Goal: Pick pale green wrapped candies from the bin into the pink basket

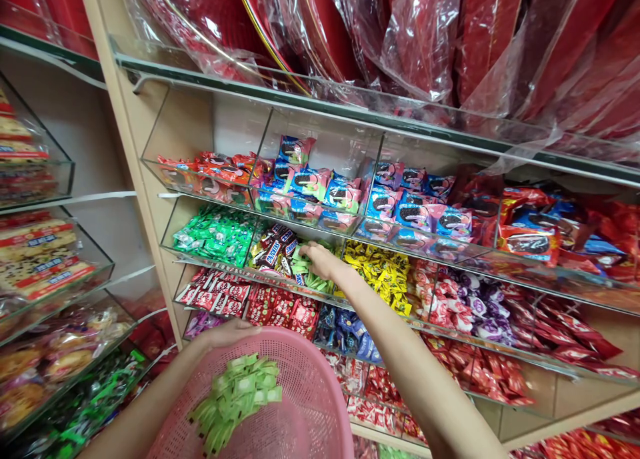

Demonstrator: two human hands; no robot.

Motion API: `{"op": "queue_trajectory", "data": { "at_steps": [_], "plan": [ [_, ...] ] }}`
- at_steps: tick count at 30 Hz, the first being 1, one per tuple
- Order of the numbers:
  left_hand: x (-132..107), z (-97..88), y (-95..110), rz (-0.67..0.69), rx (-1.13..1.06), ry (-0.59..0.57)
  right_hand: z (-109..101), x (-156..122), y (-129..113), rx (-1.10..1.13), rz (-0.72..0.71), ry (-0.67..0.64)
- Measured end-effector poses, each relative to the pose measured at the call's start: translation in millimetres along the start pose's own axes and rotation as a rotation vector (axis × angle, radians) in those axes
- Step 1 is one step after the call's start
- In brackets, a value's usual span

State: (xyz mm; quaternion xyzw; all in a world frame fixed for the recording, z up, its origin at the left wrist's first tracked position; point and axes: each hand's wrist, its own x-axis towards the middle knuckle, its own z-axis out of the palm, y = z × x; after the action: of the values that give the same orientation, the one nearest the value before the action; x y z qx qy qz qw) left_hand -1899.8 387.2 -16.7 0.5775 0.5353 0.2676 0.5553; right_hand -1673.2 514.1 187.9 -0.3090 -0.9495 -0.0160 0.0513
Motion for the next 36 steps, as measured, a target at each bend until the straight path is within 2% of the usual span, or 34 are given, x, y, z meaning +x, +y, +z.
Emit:
{"op": "queue_trajectory", "data": {
  "at_steps": [11,20,26,36],
  "plan": [
    [-1,-1.9,-1,0.010,0.018,0.009,6,-3,-2,0.136,-0.154,0.060],
    [-10,-1.0,7,-0.005,-0.059,-0.003,1,-2,-16,-0.002,-0.093,-0.031],
    [-10,-6.2,0,0.002,-0.054,0.014,-4,-2,-24,-0.147,-0.060,-0.092],
    [-9,-11.3,-6,-0.008,-0.074,0.016,4,1,-23,-0.216,-0.058,-0.024]
  ]
}}
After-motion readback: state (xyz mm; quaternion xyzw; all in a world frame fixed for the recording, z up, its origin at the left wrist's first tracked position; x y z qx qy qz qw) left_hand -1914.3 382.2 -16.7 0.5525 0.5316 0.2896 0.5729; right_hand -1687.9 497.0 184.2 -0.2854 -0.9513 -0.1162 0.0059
